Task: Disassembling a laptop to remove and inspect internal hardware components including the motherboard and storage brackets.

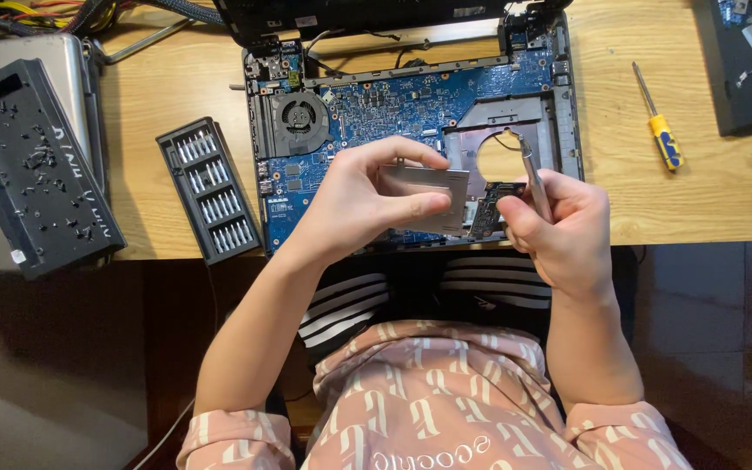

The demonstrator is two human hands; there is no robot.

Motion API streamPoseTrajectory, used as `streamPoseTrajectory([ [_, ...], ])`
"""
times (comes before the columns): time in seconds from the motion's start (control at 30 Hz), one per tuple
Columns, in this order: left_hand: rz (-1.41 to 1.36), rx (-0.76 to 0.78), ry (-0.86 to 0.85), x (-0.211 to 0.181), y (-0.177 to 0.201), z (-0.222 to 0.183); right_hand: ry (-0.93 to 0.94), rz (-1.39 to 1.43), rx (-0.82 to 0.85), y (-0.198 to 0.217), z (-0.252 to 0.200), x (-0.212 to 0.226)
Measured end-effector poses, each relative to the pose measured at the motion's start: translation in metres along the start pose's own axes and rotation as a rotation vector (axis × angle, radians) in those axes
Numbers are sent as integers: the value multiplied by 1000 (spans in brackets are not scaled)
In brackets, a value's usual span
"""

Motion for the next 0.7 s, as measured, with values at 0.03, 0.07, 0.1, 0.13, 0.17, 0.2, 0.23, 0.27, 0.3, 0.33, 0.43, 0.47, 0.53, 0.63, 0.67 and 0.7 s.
streamPoseTrajectory([
  [0.03, -56, -9, 45, 4, 0, -2, 5, -19, 10, -1, 0, 1],
  [0.07, -56, -12, 46, 2, -1, -3, 4, -19, 12, -3, 0, 3],
  [0.1, -216, -9, 71, 1, -3, -4, -5, -53, 5, -4, 0, 4],
  [0.13, -376, -5, 96, 0, -4, -5, -13, -86, -3, -5, 0, 5],
  [0.17, -375, -6, 95, 1, -4, -7, -12, -86, -2, -6, 1, 5],
  [0.2, -251, -35, 27, 0, -1, -9, -22, -89, -9, -6, 1, 4],
  [0.23, -127, -65, -41, -1, 1, -10, -31, -92, -16, -7, 0, 3],
  [0.27, -127, -65, -41, -2, -1, -11, -31, -92, -16, -7, 1, 3],
  [0.3, -203, -97, -26, -3, -1, -12, -36, -99, -16, -8, 1, 3],
  [0.33, -279, -129, -10, -3, -2, -13, -42, -106, -17, -9, 0, 2],
  [0.43, -306, -225, 15, -12, -5, -17, -75, -31, -27, -10, 0, -2],
  [0.47, -307, -226, 16, -6, -7, -19, -76, -32, -26, -10, -2, -3],
  [0.53, -285, -282, -105, -2, -8, -25, -71, -20, -26, -10, -3, -6],
  [0.63, -199, -347, -12, 21, -9, -30, -74, 67, -40, -14, -6, -7],
  [0.67, -199, -348, -10, 20, -12, -32, -76, 68, -39, -14, -7, -9],
  [0.7, -261, -381, -11, 20, -14, -34, -62, 81, -45, -14, -9, -9],
])
Point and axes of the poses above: each hand's wrist, its own z-axis towards the middle knuckle, its own y-axis out of the back of the hand, x = y × z, the point moved 6 cm from there along z, towards the middle knuckle, and after that the axes turned 5 degrees about -x, right-handed, at the moved point
